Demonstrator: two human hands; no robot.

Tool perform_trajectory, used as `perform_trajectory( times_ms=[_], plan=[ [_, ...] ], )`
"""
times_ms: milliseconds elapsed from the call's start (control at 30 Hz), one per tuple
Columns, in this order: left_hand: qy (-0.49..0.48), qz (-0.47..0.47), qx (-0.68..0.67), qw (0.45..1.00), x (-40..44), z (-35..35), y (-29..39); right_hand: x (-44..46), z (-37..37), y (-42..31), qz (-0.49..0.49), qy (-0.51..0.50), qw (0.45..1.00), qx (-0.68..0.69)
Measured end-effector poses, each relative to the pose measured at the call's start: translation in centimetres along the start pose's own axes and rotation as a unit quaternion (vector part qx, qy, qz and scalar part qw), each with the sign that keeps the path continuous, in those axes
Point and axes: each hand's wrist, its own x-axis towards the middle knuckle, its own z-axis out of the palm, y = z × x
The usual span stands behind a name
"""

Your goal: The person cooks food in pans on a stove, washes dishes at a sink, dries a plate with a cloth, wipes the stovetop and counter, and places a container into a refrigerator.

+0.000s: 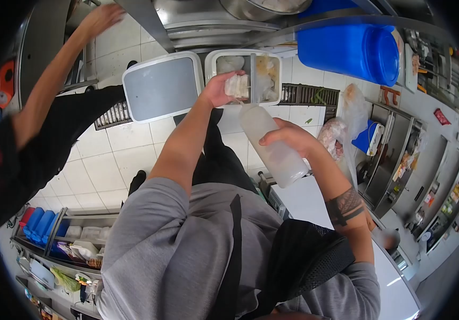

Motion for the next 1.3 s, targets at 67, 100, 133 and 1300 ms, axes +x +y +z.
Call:
perform_trajectory(
  times_ms=[67,100,133,1300],
  plan=[
    [-0.007,-0.054,-0.006,0.999,-0.3,0.8,0.6,0.0,0.4,-0.1,-0.016,0.045,0.999,-0.01],
    [-0.006,-0.055,-0.011,0.998,-0.3,0.4,-0.3,-0.2,0.6,0.2,-0.01,0.046,0.999,-0.01],
    [0.024,-0.057,-0.002,0.998,0.7,0.2,-0.4,-0.2,0.4,0.1,-0.01,0.057,0.998,0.003],
    [0.079,0.026,0.184,0.979,4.5,-4.4,-2.0,3.7,3.8,13.5,-0.35,0.356,0.855,-0.14]
  ],
)
